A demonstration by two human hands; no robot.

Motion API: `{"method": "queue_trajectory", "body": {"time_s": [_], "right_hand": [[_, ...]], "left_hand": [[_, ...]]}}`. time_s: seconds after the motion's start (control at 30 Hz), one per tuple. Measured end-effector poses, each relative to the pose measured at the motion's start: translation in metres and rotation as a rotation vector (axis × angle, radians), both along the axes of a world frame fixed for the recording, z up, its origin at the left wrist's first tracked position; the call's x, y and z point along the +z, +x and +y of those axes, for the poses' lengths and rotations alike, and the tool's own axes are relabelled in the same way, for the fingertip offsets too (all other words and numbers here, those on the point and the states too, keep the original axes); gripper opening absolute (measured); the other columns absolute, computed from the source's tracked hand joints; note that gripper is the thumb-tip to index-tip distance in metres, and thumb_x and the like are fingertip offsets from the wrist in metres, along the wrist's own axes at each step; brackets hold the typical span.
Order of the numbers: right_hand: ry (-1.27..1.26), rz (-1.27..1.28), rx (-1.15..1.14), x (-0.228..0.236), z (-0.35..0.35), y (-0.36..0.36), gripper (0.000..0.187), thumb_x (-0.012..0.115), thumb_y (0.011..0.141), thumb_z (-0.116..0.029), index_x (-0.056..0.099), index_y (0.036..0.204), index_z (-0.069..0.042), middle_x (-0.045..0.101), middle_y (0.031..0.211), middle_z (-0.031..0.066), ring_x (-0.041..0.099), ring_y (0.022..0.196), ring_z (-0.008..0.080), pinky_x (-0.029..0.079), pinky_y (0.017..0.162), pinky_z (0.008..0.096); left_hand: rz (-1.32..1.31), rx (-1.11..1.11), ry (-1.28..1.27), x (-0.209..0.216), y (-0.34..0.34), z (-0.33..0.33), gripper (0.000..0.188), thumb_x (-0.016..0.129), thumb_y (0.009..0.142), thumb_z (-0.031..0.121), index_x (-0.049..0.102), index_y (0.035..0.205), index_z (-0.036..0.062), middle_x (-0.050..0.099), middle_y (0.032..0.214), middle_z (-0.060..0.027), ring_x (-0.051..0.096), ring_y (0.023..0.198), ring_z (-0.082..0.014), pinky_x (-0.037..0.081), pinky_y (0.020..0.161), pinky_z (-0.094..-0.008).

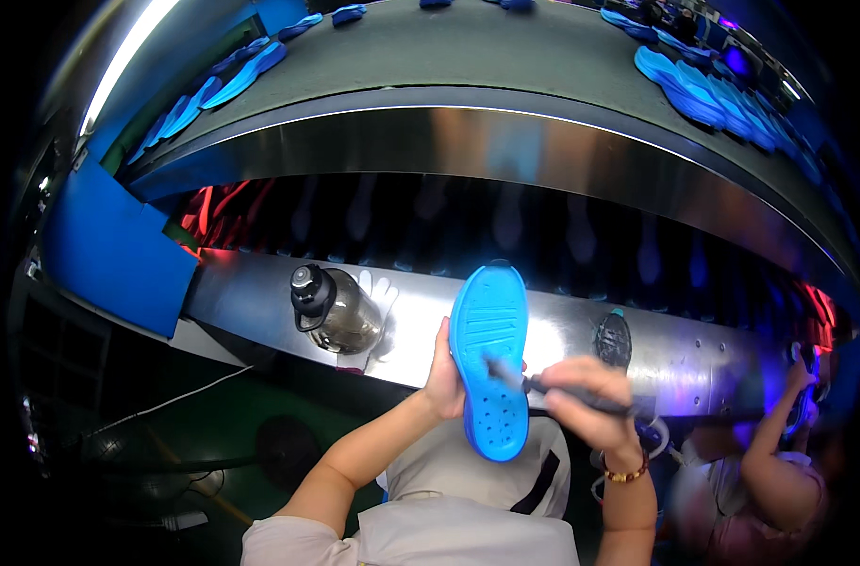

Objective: The person takes shoe soles from a conveyor belt, applies adhesive to each sole with an applicator brush, and places them back onto the conveyor belt.

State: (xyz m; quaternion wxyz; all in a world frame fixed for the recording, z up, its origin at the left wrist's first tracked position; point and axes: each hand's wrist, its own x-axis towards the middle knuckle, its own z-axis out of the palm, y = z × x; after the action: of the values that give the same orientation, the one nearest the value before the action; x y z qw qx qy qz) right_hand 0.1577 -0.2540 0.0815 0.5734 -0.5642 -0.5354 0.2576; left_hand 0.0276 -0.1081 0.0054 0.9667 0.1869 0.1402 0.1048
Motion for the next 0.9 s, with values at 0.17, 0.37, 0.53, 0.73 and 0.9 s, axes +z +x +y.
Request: {"method": "queue_trajectory", "body": {"time_s": [0.17,0.37,0.53,0.73,0.9], "right_hand": [[0.04,-0.168,-0.003,0.0,0.022,0.003,0.02,0.065,0.069,-0.002,0.065,0.088,0.001,0.063,0.087,0.0141,0.061,0.084,0.0213,0.047,0.076,0.0296],[0.09,-0.061,-0.083,0.003,0.013,0.014,0.017,0.064,0.067,0.001,0.065,0.084,0.002,0.063,0.086,0.0145,0.061,0.078,0.0231,0.049,0.074,0.0296],[0.076,-0.113,0.293,0.004,0.007,0.014,0.021,0.069,0.065,-0.004,0.066,0.086,-0.001,0.065,0.085,0.0143,0.061,0.084,0.0228,0.048,0.079,0.0309],[0.089,-0.149,0.174,-0.006,0.006,0.012,0.021,0.069,0.063,-0.002,0.066,0.085,-0.001,0.065,0.087,0.0119,0.061,0.085,0.0228,0.047,0.078,0.0316],[0.044,0.104,0.144,-0.005,-0.004,0.018,0.021,0.067,0.064,0.0,0.065,0.085,0.0,0.064,0.087,0.0158,0.061,0.086,0.0245,0.049,0.075,0.0324]], "left_hand": [[0.032,-0.032,-0.025,0.018,0.007,-0.014,0.078,0.012,0.081,0.067,0.033,0.13,0.0096,0.044,0.124,-0.0136,0.05,0.107,-0.0289,0.039,0.094,-0.0437],[-0.005,-0.005,0.189,0.012,0.006,-0.009,0.082,0.012,0.079,0.069,0.036,0.128,0.0087,0.048,0.12,-0.0133,0.051,0.105,-0.0261,0.042,0.09,-0.0409],[-0.169,0.02,0.302,0.017,0.015,0.0,0.092,0.006,0.074,0.075,0.041,0.12,0.004,0.056,0.097,-0.0192,0.058,0.086,-0.0287,0.05,0.073,-0.0382],[-0.083,0.198,0.284,0.034,0.023,0.002,0.098,-0.001,0.071,0.077,0.046,0.112,0.0002,0.059,0.085,-0.0175,0.06,0.076,-0.0261,0.05,0.068,-0.0369],[-0.051,0.342,0.262,0.045,0.019,0.009,0.099,0.002,0.07,0.078,0.045,0.112,0.0001,0.058,0.085,-0.0197,0.06,0.076,-0.0289,0.05,0.067,-0.0397]]}}
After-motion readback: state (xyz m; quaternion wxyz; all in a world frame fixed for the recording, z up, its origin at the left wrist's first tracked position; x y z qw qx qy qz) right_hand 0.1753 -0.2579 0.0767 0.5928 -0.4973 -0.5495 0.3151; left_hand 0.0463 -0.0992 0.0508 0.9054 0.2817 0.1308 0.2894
